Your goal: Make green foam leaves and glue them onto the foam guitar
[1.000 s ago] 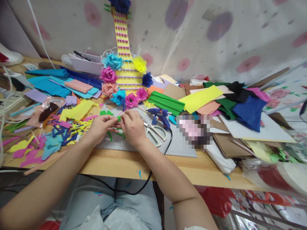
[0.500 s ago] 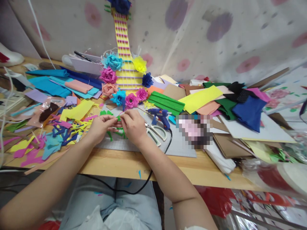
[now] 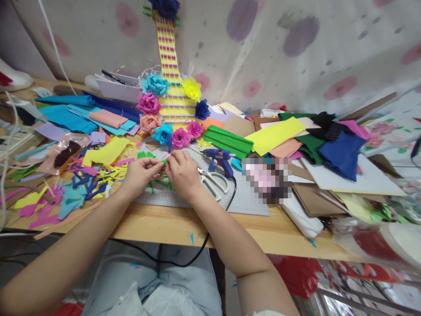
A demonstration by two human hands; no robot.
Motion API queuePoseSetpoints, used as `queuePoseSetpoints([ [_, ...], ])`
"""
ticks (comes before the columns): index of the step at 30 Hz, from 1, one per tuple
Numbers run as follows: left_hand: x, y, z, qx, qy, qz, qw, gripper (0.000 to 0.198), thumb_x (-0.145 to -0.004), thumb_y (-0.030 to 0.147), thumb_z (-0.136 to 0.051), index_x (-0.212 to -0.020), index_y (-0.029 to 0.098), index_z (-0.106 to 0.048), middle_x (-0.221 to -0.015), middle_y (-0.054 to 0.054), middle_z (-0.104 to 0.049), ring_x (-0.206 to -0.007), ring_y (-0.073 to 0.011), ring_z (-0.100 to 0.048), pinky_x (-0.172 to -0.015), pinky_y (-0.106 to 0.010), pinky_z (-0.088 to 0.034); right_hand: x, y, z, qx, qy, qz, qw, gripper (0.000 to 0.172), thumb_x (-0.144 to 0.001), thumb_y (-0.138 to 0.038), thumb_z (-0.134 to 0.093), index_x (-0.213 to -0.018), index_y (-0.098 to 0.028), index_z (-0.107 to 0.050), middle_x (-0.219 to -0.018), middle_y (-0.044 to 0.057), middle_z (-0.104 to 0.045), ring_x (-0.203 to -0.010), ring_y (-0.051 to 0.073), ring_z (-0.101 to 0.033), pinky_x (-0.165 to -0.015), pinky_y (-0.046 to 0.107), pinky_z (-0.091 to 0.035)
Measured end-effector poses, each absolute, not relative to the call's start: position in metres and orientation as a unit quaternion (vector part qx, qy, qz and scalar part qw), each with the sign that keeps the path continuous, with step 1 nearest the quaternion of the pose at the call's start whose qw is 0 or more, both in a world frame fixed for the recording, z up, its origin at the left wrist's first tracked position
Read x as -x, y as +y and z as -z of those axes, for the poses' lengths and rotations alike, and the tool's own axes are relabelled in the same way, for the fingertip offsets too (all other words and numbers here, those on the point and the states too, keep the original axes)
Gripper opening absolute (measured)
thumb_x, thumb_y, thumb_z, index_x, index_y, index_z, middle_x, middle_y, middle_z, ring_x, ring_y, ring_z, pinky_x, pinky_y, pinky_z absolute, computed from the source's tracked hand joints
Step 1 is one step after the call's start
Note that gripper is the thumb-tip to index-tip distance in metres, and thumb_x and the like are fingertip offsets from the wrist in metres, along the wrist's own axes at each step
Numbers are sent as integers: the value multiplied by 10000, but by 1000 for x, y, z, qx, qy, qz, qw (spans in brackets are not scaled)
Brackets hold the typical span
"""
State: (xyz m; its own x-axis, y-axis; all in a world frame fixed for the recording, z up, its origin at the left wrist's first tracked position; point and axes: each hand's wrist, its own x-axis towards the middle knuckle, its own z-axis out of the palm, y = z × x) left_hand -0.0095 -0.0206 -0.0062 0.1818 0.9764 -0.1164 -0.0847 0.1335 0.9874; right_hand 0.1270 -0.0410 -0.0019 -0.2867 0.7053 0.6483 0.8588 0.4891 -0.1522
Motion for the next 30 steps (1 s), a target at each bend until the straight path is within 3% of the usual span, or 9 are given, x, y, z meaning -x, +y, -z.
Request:
queuePoseSetpoints([
  [7, 10, -23, 1, -459, 455, -446, 619, 373, -528, 402, -739, -696, 126, -552, -625, -58, -671, -623, -208, -667, -511, -272, -524, -149, -34, -3, 534, -716, 118, 434, 112, -813, -184, -468, -775, -174, -573, -860, 85, -564, -847, 189, -510, -775, 337, -425],
  [11, 12, -22, 0, -442, 446, -460, 628, 312, -561, 337, -723, -716, 126, -554, -663, -63, -677, -646, -207, -668, -503, -263, -519, -160, -37, -7, 546, -683, 17, 484, 97, -803, -212, -498, -746, -180, -570, -820, 51, -563, -745, 145, -519, -652, 279, -441],
  [17, 17, -12, 6, -393, 444, -504, 628, 207, -608, 239, -671, -726, 137, -535, -670, -27, -653, -630, -156, -648, -500, -232, -511, -175, -40, -5, 532, -699, -185, 440, 96, -763, -238, -559, -694, -175, -584, -713, 12, -564, -678, 112, -519, -605, 236, -423],
  [25, 15, -11, 8, -371, 361, -487, 703, 203, -601, 212, -702, -748, 146, -579, -762, -4, -619, -713, -117, -606, -589, -228, -504, -161, -39, 3, 488, -642, -408, 429, 153, -733, -249, -567, -837, -167, -643, -782, 24, -644, -662, 113, -567, -611, 250, -448],
  [30, 13, -15, 9, -385, 355, -427, 737, 183, -593, 219, -725, -725, 141, -624, -774, -12, -626, -656, -78, -569, -545, -171, -440, -149, -37, 9, 449, -653, -433, 430, 153, -718, -238, -582, -838, -175, -652, -835, 28, -657, -739, 122, -588, -666, 253, -467],
])
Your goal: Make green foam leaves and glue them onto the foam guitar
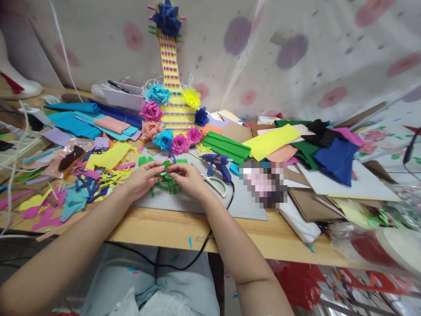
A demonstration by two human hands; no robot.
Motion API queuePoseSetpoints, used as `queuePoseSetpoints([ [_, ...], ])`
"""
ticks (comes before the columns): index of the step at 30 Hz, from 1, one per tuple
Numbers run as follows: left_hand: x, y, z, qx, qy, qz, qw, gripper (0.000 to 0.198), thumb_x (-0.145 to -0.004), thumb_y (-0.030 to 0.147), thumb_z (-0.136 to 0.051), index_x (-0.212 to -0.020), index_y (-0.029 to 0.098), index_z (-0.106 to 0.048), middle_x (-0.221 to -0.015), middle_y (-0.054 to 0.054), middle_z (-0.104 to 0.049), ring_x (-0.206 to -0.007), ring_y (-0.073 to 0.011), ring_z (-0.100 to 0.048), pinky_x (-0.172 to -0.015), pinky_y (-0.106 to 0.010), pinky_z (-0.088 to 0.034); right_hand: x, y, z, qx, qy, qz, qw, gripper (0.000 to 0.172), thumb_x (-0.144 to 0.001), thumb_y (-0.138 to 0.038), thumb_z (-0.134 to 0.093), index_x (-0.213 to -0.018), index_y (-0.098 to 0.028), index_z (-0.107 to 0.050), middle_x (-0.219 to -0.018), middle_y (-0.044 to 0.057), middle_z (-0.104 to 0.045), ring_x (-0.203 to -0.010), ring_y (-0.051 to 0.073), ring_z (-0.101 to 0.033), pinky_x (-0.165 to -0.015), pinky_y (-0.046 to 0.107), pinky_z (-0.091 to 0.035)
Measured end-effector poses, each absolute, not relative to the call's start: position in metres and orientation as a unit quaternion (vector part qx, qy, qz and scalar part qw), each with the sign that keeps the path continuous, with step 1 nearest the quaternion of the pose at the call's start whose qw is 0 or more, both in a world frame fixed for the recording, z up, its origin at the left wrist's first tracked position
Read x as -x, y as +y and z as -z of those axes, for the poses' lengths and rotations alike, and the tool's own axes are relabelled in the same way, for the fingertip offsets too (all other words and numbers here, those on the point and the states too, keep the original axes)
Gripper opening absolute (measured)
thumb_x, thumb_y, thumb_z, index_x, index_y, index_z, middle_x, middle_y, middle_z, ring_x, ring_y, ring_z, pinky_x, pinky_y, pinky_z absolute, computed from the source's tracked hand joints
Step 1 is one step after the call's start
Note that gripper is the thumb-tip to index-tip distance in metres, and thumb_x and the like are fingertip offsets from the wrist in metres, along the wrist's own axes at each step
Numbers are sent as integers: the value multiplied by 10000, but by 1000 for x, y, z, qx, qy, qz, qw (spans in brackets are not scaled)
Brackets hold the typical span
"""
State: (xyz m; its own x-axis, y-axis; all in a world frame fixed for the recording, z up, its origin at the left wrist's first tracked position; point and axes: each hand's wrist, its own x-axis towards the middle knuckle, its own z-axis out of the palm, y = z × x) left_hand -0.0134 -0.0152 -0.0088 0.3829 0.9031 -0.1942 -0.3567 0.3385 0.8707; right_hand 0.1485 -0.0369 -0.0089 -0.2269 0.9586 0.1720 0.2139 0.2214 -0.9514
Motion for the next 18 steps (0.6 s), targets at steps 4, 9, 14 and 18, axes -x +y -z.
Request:
queuePoseSetpoints([
  [4, 12, -13, 11, -370, 367, -440, 732, 195, -565, 215, -742, -716, 137, -646, -700, -2, -619, -617, -67, -556, -517, -156, -408, -144, -36, 11, 442, -665, -435, 416, 161, -724, -241, -583, -856, -175, -648, -873, 31, -659, -786, 127, -592, -697, 253, -468],
  [9, 15, -8, 9, -342, 387, -471, 716, 216, -532, 208, -751, -709, 126, -656, -688, -10, -625, -596, -69, -554, -475, -154, -404, -148, -41, -3, 451, -695, -395, 397, 165, -750, -279, -578, -875, -185, -633, -864, 23, -658, -738, 116, -583, -662, 240, -457],
  [14, 20, -4, 7, -332, 414, -531, 660, 251, -493, 229, -749, -686, 129, -624, -706, -14, -623, -685, -119, -593, -525, -199, -478, -197, -52, -39, 533, -639, -154, 532, 189, -742, -370, -597, -686, -192, -567, -656, -18, -570, -619, 102, -522, -606, 234, -427],
  [18, 17, -4, 9, -371, 430, -541, 620, 288, -473, 277, -754, -666, 131, -599, -641, -2, -592, -677, -146, -591, -530, -242, -500, -259, -60, -48, 563, -522, -46, 639, 266, -766, -465, -530, -746, -200, -547, -700, -6, -563, -664, 125, -548, -648, 272, -452],
])
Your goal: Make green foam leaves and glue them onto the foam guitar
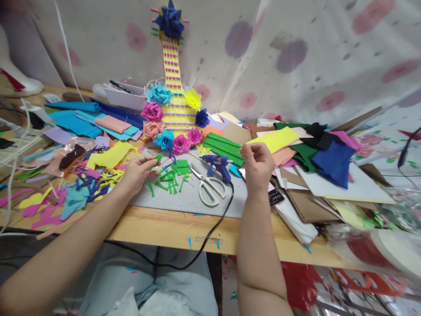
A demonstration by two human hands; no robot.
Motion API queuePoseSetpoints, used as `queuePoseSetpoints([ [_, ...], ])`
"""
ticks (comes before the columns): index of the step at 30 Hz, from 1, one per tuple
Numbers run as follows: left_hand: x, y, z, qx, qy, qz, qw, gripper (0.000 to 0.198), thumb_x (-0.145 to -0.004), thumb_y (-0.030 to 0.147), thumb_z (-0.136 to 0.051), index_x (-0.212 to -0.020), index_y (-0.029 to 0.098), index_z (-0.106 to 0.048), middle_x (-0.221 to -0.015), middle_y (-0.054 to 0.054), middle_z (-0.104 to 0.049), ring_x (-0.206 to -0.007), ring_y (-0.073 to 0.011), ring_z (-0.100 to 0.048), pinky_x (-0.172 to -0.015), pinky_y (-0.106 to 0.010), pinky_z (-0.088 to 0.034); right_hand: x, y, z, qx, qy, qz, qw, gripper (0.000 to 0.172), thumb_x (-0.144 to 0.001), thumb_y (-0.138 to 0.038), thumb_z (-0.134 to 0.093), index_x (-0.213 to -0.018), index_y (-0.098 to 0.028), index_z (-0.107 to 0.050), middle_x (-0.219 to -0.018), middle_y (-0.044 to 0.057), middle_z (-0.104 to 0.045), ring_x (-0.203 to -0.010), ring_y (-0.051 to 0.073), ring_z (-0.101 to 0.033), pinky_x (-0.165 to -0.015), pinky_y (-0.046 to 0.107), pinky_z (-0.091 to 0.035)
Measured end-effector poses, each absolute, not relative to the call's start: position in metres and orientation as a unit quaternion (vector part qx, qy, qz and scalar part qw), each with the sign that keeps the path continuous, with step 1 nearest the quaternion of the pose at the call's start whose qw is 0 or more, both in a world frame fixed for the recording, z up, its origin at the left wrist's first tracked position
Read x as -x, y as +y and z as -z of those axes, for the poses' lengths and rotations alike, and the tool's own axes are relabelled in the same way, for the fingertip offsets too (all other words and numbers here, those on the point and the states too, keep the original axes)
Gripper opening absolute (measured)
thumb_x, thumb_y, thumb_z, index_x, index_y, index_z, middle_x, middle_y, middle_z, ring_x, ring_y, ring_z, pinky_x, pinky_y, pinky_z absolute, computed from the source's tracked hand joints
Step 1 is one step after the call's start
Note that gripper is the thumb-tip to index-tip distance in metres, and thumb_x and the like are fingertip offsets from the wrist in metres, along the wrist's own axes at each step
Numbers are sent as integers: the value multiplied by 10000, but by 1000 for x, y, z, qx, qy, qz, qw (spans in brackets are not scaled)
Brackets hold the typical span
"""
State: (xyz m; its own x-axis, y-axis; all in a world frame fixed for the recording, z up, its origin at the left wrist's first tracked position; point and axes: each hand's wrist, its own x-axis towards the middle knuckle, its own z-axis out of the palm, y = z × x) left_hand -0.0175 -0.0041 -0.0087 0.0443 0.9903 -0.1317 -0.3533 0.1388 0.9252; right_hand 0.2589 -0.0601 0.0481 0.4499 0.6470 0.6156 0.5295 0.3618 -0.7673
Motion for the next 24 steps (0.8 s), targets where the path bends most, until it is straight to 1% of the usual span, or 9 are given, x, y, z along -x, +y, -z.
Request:
queuePoseSetpoints([
  [2, 16, -5, 10, -392, 439, -539, 603, 304, -470, 305, -755, -657, 129, -593, -618, 0, -585, -660, -148, -585, -542, -261, -509, -281, -63, -41, 611, -538, -68, 576, 342, -696, -481, -600, -899, -208, -566, -863, 26, -598, -792, 156, -571, -708, 303, -460],
  [5, 14, -6, 11, -416, 451, -533, 583, 324, -467, 332, -756, -656, 127, -592, -607, 0, -587, -630, -142, -576, -551, -278, -516, -292, -61, -22, 685, -590, -111, 413, 555, -582, -494, -686, -1033, -191, -574, -1011, 83, -608, -883, 207, -568, -766, 360, -450],
  [7, 15, -7, 11, -430, 456, -529, 573, 328, -469, 340, -756, -654, 128, -589, -603, 0, -587, -616, -141, -573, -545, -284, -517, -288, -56, -8, 699, -614, -119, 347, 567, -565, -511, -688, -1009, -168, -607, -990, 102, -626, -874, 227, -571, -753, 368, -446],
  [9, 15, -7, 11, -440, 457, -526, 566, 329, -474, 349, -755, -651, 129, -585, -598, 0, -587, -610, -145, -576, -538, -289, -517, -278, -49, 2, 705, -623, -121, 316, 498, -592, -520, -661, -917, -144, -648, -888, 102, -654, -810, 229, -582, -704, 351, -444],
  [12, 16, -7, 12, -448, 457, -523, 562, 330, -481, 361, -752, -651, 131, -587, -598, -2, -592, -604, -150, -581, -537, -294, -515, -265, -39, 10, 724, -600, -135, 312, 418, -640, -494, -618, -827, -124, -673, -769, 91, -670, -706, 215, -589, -625, 316, -431],
  [14, 16, -7, 12, -452, 459, -521, 561, 321, -494, 360, -747, -654, 132, -588, -601, -5, -597, -607, -150, -586, -540, -290, -515, -260, -36, 12, 737, -577, -143, 322, 399, -638, -478, -618, -806, -121, -678, -733, 85, -666, -667, 207, -582, -599, 306, -424],
  [17, 16, -7, 12, -451, 461, -518, 562, 301, -515, 346, -735, -665, 133, -585, -602, -10, -601, -627, -158, -597, -533, -281, -515, -254, -38, 11, 726, -557, -130, 383, 403, -628, -491, -622, -790, -125, -664, -715, 77, -650, -655, 194, -564, -600, 306, -426],
  [21, 15, -6, 14, -446, 472, -518, 557, 291, -516, 330, -733, -668, 137, -578, -602, -8, -595, -632, -165, -603, -502, -270, -511, -237, -46, 5, 649, -560, -158, 490, 382, -710, -493, -557, -874, -150, -600, -717, 43, -618, -584, 143, -531, -555, 276, -423],
  [24, 14, -6, 15, -451, 475, -515, 553, 281, -528, 327, -728, -677, 137, -583, -611, -12, -599, -640, -166, -604, -494, -262, -511, -214, -54, 0, 589, -623, -181, 481, 337, -731, -457, -562, -913, -173, -565, -771, 27, -605, -606, 132, -533, -579, 265, -428],
])
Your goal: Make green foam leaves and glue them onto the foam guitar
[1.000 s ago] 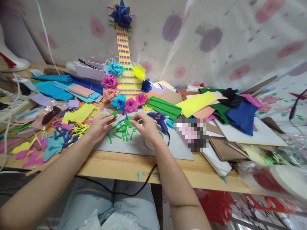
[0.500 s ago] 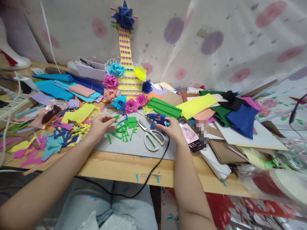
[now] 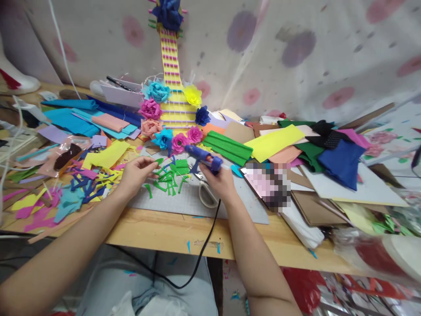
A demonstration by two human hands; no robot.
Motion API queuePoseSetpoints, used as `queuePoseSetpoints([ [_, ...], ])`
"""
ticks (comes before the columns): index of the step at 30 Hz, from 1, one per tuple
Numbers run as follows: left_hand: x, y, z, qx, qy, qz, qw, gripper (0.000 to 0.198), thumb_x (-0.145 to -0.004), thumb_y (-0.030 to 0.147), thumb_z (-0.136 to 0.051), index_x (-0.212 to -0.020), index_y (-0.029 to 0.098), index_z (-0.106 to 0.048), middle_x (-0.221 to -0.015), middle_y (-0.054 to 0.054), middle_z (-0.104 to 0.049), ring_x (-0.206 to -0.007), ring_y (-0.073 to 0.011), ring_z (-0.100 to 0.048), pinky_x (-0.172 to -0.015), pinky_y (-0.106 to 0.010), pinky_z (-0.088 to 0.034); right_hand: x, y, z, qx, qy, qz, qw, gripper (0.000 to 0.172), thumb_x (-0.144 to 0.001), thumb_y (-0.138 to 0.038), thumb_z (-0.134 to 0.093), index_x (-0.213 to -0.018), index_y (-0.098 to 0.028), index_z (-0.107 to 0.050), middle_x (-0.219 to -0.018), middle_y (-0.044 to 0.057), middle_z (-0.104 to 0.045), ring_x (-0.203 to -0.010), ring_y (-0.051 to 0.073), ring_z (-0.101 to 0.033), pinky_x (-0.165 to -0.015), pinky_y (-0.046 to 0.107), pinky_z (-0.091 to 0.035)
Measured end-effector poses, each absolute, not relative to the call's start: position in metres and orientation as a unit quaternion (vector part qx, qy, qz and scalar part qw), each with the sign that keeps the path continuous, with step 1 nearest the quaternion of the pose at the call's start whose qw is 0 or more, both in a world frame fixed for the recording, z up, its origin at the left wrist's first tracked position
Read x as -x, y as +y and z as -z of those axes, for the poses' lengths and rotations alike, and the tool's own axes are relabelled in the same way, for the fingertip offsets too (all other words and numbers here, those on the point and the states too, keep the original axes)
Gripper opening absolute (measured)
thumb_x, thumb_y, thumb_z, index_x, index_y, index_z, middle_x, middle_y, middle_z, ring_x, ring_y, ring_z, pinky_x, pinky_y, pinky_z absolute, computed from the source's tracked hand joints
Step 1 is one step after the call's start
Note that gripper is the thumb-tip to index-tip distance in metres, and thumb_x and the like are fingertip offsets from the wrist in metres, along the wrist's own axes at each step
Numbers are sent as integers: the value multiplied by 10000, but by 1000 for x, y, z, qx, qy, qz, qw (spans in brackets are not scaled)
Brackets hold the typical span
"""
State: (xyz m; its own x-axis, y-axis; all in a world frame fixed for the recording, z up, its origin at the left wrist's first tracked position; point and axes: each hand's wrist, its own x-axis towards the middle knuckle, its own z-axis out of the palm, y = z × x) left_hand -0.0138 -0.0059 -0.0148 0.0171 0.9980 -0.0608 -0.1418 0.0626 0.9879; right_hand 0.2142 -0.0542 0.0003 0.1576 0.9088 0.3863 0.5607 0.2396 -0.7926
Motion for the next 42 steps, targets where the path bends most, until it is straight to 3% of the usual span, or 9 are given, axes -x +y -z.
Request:
queuePoseSetpoints([
  [6, 13, -7, 16, -462, 481, -506, 547, 269, -544, 334, -726, -686, 143, -599, -624, -19, -617, -607, -156, -597, -482, -256, -505, -179, -63, -3, 571, -697, -173, 397, 243, -710, -441, -599, -727, -202, -565, -685, 2, -585, -608, 138, -524, -578, 252, -403],
  [10, 13, -7, 17, -461, 484, -502, 548, 253, -546, 324, -726, -680, 148, -604, -606, -18, -622, -566, -146, -585, -469, -252, -498, -174, -64, -4, 573, -712, -162, 372, 237, -742, -448, -565, -720, -212, -576, -683, 14, -600, -608, 146, -527, -577, 259, -395],
  [42, 11, -8, 17, -458, 487, -502, 549, 283, -562, 334, -718, -751, 135, -650, -664, -49, -667, -655, -193, -645, -464, -242, -496, -172, -63, -3, 575, -721, -117, 369, 250, -761, -464, -542, -776, -219, -589, -721, 31, -614, -663, 171, -557, -607, 271, -400],
])
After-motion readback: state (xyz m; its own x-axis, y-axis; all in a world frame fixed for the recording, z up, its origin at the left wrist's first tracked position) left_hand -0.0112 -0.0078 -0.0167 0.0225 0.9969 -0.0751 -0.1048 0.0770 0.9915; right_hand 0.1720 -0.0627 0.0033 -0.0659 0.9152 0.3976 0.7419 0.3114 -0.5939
